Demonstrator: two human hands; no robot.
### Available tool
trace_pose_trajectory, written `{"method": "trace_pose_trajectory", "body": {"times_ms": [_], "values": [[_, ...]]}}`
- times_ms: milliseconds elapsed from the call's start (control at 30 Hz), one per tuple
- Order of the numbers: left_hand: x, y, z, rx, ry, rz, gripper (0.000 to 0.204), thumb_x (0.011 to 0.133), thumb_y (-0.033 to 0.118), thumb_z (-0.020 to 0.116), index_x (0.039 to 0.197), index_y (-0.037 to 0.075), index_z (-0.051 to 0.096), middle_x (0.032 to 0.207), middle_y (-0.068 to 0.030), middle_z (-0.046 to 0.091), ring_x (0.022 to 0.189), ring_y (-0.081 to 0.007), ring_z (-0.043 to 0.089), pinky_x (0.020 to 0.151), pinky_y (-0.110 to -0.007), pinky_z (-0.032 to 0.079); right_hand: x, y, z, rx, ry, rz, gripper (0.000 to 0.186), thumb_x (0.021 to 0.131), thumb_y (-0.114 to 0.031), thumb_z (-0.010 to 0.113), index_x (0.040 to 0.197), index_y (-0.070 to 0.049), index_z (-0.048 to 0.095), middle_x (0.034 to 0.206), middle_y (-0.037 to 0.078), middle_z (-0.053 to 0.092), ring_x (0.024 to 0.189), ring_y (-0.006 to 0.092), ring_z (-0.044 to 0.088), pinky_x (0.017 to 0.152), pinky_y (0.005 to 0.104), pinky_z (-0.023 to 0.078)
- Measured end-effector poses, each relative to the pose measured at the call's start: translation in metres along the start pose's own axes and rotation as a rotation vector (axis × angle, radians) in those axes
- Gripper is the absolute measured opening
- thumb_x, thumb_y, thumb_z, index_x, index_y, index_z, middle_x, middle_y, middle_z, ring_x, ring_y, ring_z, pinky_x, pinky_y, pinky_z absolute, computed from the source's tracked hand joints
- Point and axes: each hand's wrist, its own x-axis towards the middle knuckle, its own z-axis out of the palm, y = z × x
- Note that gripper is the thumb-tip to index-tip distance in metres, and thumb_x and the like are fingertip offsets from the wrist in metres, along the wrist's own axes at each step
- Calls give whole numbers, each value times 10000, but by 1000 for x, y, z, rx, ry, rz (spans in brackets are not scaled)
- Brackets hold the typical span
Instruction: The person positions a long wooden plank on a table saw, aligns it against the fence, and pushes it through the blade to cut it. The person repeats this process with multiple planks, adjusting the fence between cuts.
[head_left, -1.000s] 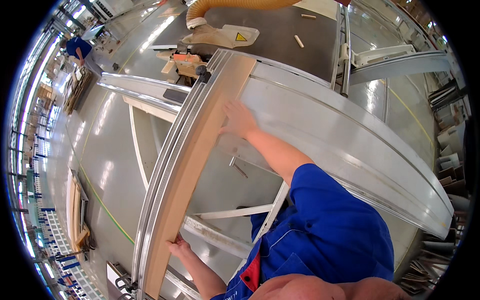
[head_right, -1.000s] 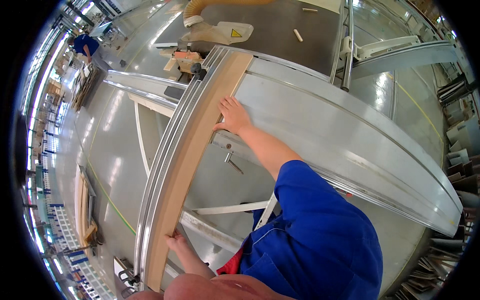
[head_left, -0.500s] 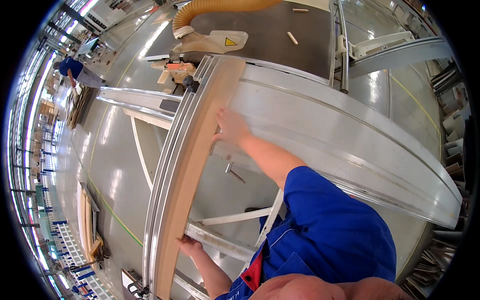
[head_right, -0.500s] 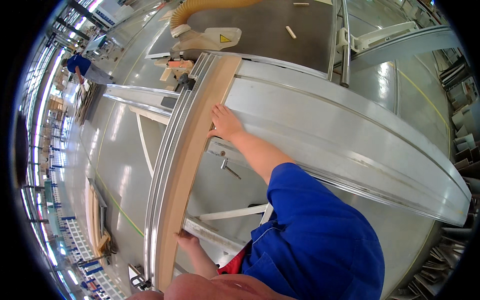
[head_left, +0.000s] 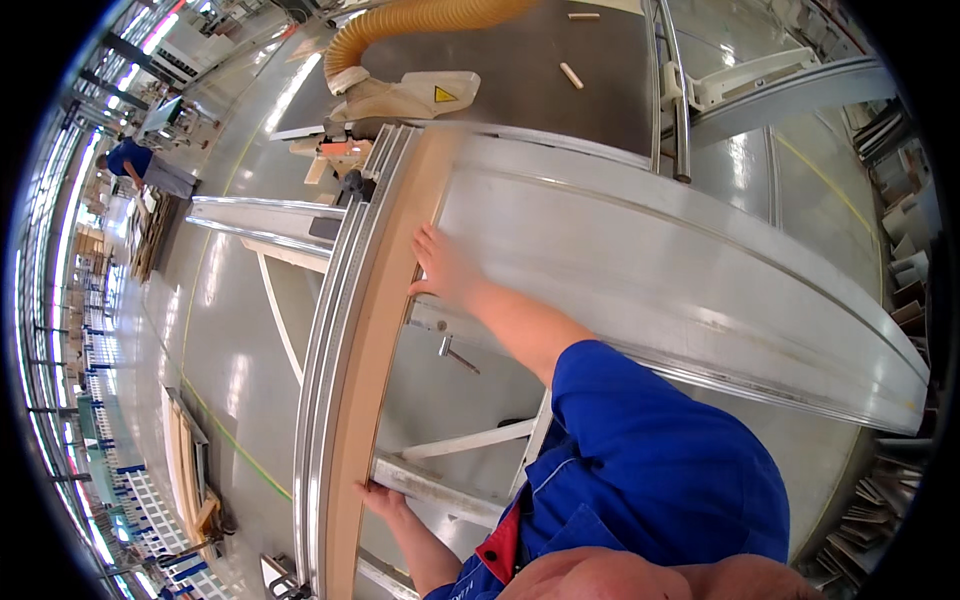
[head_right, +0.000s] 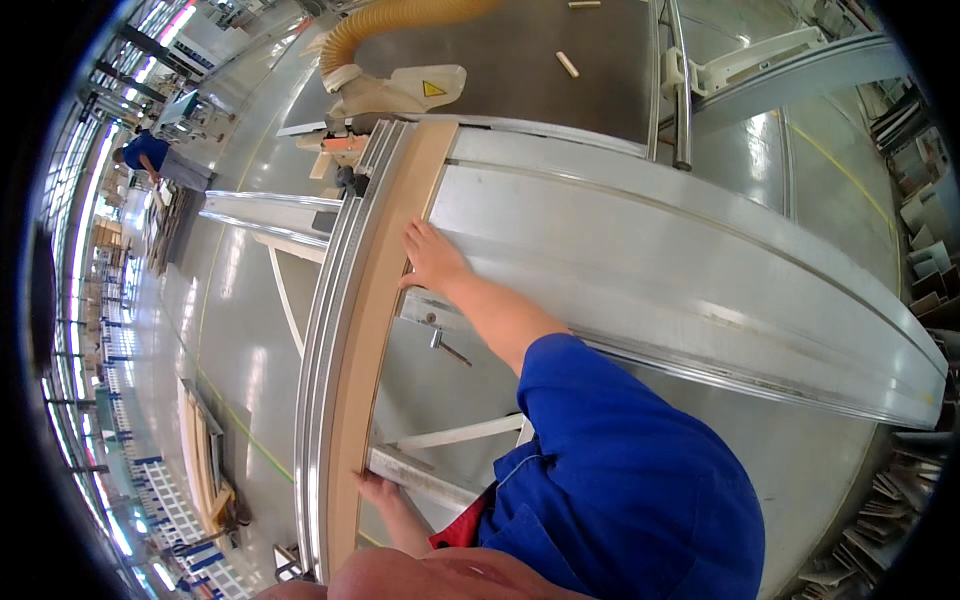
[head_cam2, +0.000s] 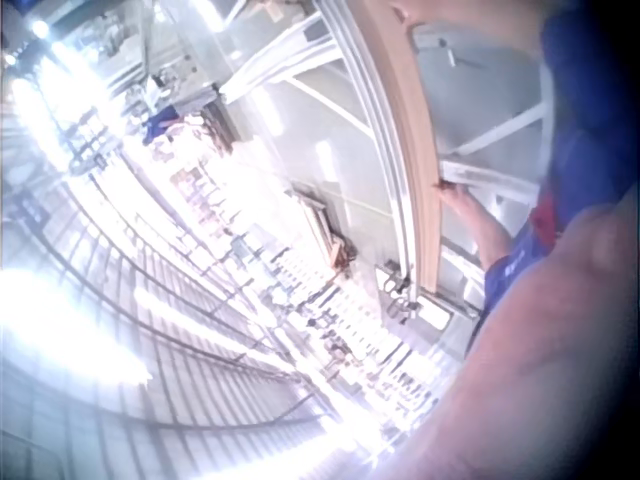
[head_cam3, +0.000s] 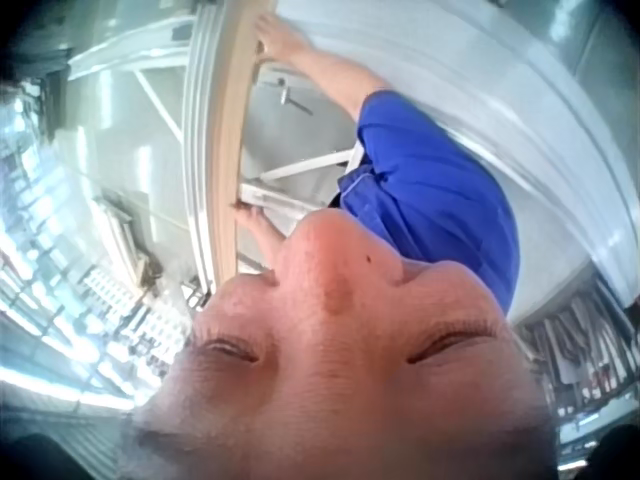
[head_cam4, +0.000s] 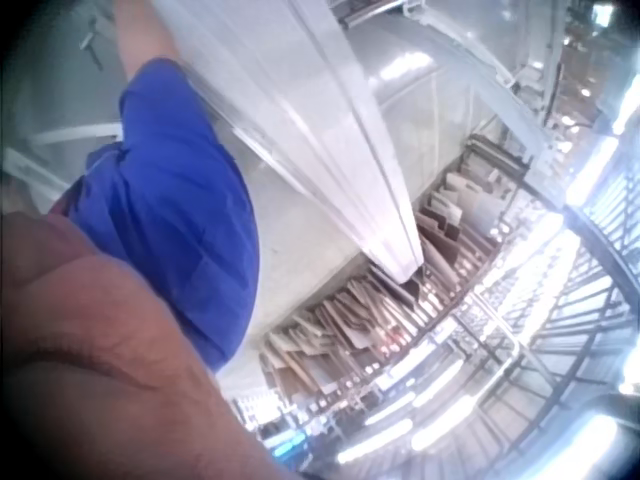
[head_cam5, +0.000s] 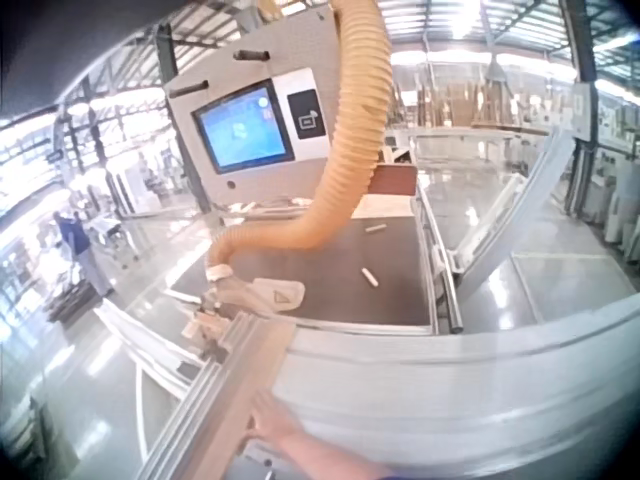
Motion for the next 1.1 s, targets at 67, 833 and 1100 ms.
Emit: {"method": "trace_pose_trajectory", "body": {"times_ms": [67, 833, 1100], "values": [[1, 0, -2, 13, -1, 1, 580, 1100, 512, 406, 1395, 57, 614, 1438, -132, 621, 1329, -324, 571, 1161, -511, 436, -1, 1, 1, -4, 29, -21, 1010, 892, -709, 587, 1484, 99, 466, 1588, 231, 435, 1535, 373, 297, 1279, 456, 245], [-30, -3, 38, 335, 164, 107, 638, 1092, 598, 371, 1459, 114, 564, 1475, -98, 588, 1356, -319, 538, 1163, -494, 421, 5, 17, -12, 232, -73, -6, 1010, 826, -607, 728, 1471, 120, 455, 1605, 273, 366, 1547, 436, 233, 1282, 479, 237], [-29, -3, 26, 326, 154, 99, 683, 1077, 626, 391, 1485, 100, 543, 1513, -97, 565, 1385, -307, 517, 1202, -464, 369, 5, 17, -8, 248, -48, 0, 993, 827, -571, 742, 1465, 133, 453, 1600, 281, 368, 1536, 430, 271, 1280, 489, 257]]}}
